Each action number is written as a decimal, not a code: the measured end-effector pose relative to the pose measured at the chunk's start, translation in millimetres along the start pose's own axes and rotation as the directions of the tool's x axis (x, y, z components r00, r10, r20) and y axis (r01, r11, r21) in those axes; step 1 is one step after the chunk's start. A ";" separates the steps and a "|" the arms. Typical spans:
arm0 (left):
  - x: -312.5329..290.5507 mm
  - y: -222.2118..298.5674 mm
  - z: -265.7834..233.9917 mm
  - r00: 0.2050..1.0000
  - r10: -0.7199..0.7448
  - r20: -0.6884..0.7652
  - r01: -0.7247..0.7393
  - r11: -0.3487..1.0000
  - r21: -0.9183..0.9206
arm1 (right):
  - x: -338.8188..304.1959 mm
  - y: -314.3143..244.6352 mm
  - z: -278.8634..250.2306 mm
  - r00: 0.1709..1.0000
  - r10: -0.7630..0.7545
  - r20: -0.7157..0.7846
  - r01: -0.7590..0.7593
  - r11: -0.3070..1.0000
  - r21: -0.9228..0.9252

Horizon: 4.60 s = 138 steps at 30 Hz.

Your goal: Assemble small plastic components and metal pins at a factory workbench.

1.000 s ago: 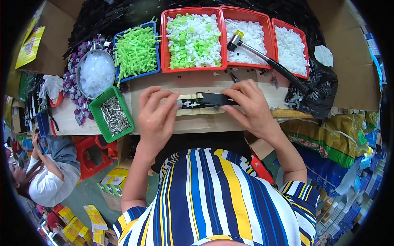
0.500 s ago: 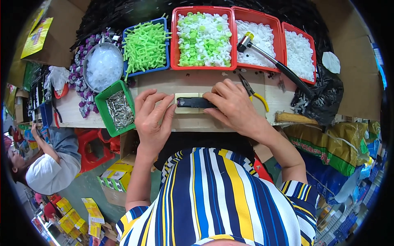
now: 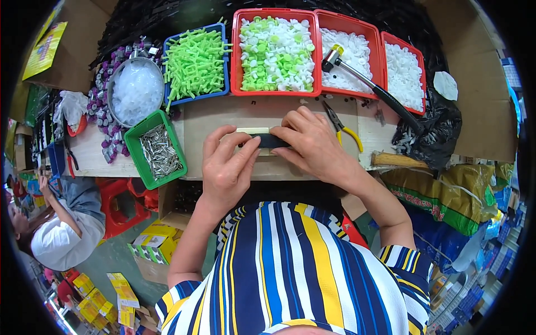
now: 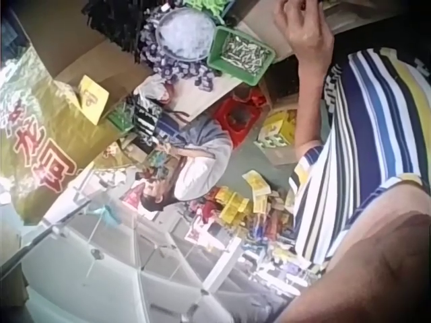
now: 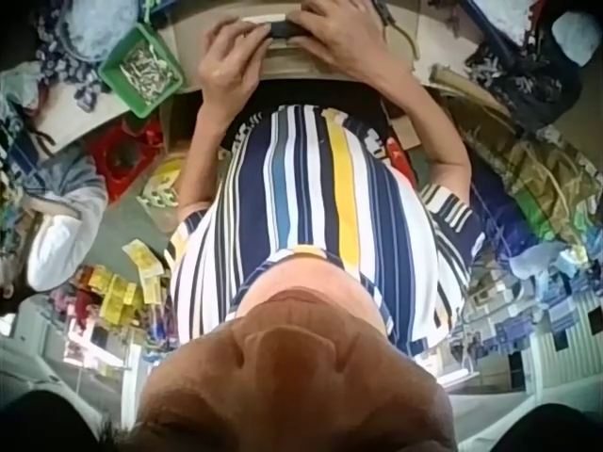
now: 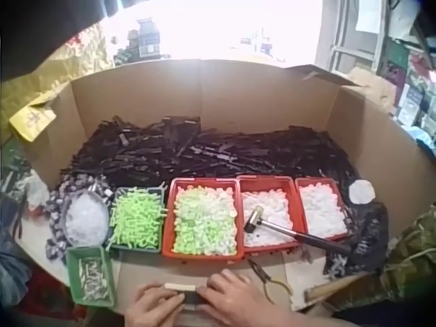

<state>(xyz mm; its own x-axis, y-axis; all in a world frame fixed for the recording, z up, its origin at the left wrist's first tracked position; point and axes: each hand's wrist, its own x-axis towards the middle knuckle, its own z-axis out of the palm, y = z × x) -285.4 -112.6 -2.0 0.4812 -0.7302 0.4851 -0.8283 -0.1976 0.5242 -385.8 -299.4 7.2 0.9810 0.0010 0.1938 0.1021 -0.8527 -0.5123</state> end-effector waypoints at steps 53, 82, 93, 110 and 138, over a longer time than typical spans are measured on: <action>-7.8 -17.4 38.0 0.918 0.396 0.017 -0.396 0.913 0.095 | -72.8 4.2 -63.2 0.933 0.345 0.098 -0.349 0.937 0.023; -8.0 -12.8 37.8 0.934 0.357 0.024 -0.357 0.929 0.101 | -80.5 3.5 -41.7 0.951 0.297 0.089 -0.285 0.951 -0.121; -35.6 13.6 48.5 0.973 0.226 -0.037 -0.215 0.957 0.195 | -60.0 -18.0 -63.1 0.974 0.226 0.007 -0.224 0.967 -0.119; -40.0 7.2 50.1 0.957 0.289 -0.032 -0.279 0.942 0.185 | -31.7 -11.0 -32.3 0.965 0.185 0.187 -0.150 0.971 -0.187; -16.9 0.7 42.3 0.963 0.268 -0.033 -0.264 0.960 0.095 | -86.9 -7.9 -47.5 0.968 0.250 0.002 -0.238 0.925 -0.296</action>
<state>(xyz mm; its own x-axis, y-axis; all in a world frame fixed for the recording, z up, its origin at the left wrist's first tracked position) -306.3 -128.1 -39.4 0.2510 -0.7347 0.6302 -0.9492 -0.0591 0.3091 -479.7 -317.5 34.2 0.9758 -0.2110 0.0575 -0.1879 -0.9436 -0.2726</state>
